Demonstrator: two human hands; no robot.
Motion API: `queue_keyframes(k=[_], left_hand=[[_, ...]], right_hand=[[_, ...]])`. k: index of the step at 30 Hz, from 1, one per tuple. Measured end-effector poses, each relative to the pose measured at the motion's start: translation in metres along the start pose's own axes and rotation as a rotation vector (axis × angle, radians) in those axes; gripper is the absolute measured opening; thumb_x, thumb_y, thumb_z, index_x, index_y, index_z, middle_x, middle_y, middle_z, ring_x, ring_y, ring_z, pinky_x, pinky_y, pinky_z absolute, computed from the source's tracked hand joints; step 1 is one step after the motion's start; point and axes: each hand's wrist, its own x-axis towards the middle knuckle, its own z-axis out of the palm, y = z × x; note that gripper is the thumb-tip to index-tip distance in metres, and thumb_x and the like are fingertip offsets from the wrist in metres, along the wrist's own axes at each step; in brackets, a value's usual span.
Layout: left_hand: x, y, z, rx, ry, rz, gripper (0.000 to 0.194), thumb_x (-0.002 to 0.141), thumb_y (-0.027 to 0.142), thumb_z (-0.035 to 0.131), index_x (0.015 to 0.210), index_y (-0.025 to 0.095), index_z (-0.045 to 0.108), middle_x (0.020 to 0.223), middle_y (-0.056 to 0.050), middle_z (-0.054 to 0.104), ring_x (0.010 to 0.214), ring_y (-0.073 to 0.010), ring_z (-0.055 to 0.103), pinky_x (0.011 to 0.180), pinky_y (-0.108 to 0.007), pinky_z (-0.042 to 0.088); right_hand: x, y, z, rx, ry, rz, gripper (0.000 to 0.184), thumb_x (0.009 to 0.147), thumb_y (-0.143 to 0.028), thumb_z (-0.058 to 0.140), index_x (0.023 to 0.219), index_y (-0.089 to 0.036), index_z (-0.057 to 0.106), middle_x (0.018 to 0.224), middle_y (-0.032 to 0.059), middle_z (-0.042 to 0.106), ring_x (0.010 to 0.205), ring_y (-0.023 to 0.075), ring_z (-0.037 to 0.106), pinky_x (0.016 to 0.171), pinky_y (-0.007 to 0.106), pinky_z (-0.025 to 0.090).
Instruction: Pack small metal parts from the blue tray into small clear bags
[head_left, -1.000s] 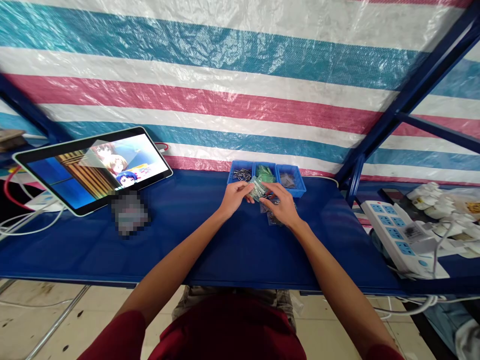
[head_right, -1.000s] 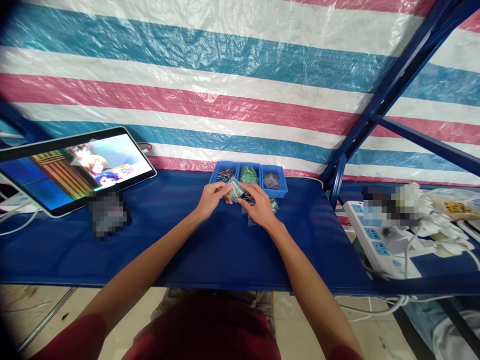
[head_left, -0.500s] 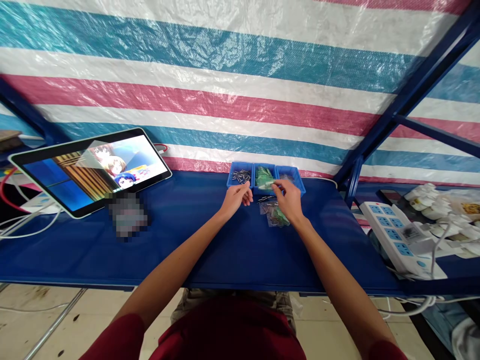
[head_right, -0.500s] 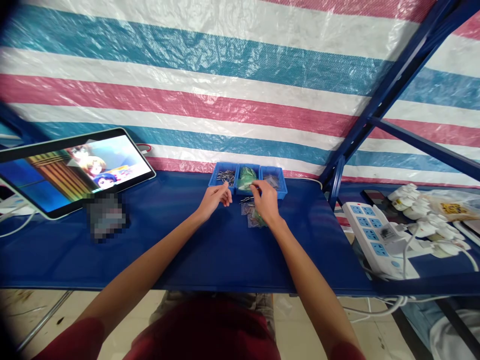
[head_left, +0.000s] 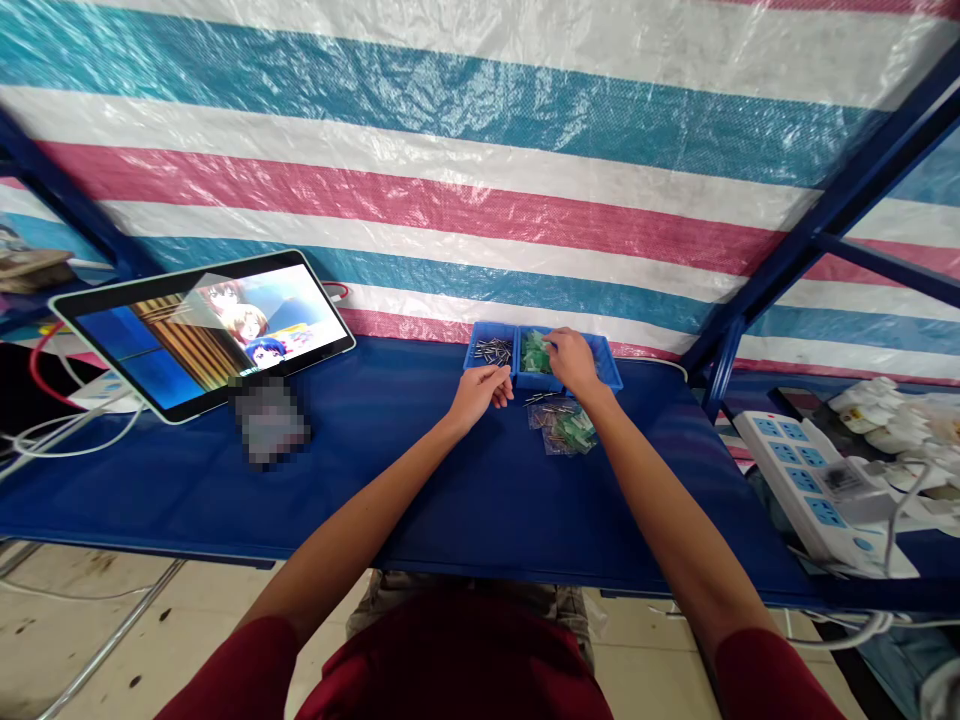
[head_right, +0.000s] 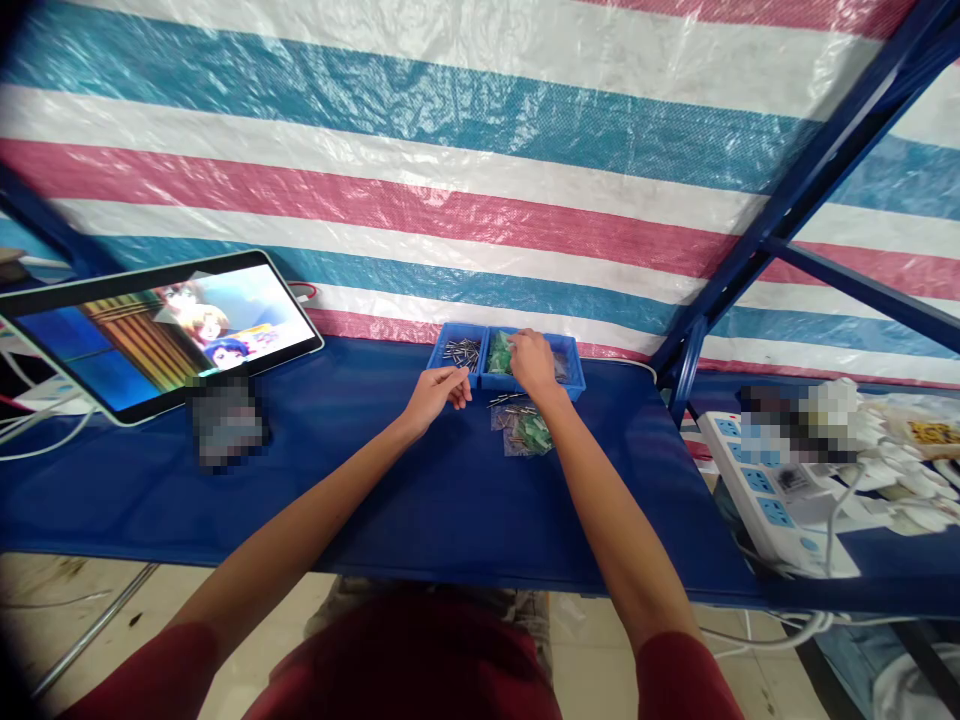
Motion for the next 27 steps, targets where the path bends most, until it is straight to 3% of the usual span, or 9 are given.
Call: queue_keyframes(k=[3, 8, 12, 14, 18, 27], left_hand=[[0.001, -0.001, 0.0, 0.0, -0.011, -0.004, 0.043, 0.08, 0.053, 0.06, 0.061, 0.014, 0.058, 0.056, -0.004, 0.061, 0.047, -0.0106, 0.055, 0.046, -0.022, 0.042], [0.001, -0.003, 0.0, 0.006, -0.018, -0.001, 0.043, 0.081, 0.053, 0.059, 0.062, 0.014, 0.057, 0.056, -0.003, 0.061, 0.047, -0.0105, 0.055, 0.046, -0.022, 0.042], [0.002, -0.005, -0.001, 0.038, -0.024, 0.014, 0.043, 0.081, 0.053, 0.058, 0.061, 0.014, 0.057, 0.056, -0.003, 0.061, 0.046, -0.0103, 0.056, 0.046, -0.022, 0.042], [0.002, -0.007, -0.001, 0.066, -0.036, 0.03, 0.043, 0.081, 0.052, 0.058, 0.062, 0.014, 0.058, 0.056, -0.003, 0.061, 0.046, -0.0104, 0.056, 0.046, -0.022, 0.042], [0.001, -0.009, 0.002, 0.117, -0.052, 0.05, 0.041, 0.082, 0.05, 0.057, 0.063, 0.014, 0.058, 0.058, -0.003, 0.061, 0.046, -0.0099, 0.055, 0.045, -0.021, 0.041], [0.0, -0.007, 0.003, 0.186, -0.064, 0.04, 0.039, 0.084, 0.047, 0.054, 0.064, 0.014, 0.057, 0.058, -0.002, 0.061, 0.047, -0.0088, 0.055, 0.045, -0.019, 0.042]], right_hand=[[-0.004, -0.001, 0.006, -0.048, -0.135, -0.086, 0.028, 0.089, -0.012, 0.046, 0.097, -0.015, 0.073, 0.106, 0.0147, 0.07, 0.103, 0.0287, 0.062, 0.092, 0.039, 0.045], [-0.005, -0.003, 0.006, -0.09, -0.245, -0.124, 0.033, 0.091, -0.013, 0.042, 0.109, -0.015, 0.069, 0.111, 0.014, 0.07, 0.101, 0.0281, 0.065, 0.092, 0.039, 0.045], [-0.016, -0.007, -0.008, -0.015, -0.091, -0.146, 0.03, 0.086, -0.013, 0.049, 0.109, -0.016, 0.068, 0.115, 0.0115, 0.069, 0.107, 0.0265, 0.062, 0.095, 0.039, 0.044], [-0.028, -0.009, -0.018, -0.005, -0.038, -0.084, 0.023, 0.085, -0.015, 0.052, 0.1, -0.017, 0.07, 0.102, 0.0113, 0.071, 0.096, 0.0268, 0.064, 0.086, 0.039, 0.046], [-0.056, -0.01, -0.033, -0.025, -0.227, -0.007, 0.004, 0.078, -0.022, 0.067, 0.078, -0.019, 0.069, 0.073, 0.0051, 0.069, 0.072, 0.0227, 0.063, 0.066, 0.032, 0.044], [-0.072, -0.018, -0.032, -0.142, -0.464, 0.003, 0.008, 0.082, -0.022, 0.063, 0.085, -0.018, 0.07, 0.085, 0.005, 0.068, 0.083, 0.0186, 0.06, 0.063, 0.025, 0.035]])
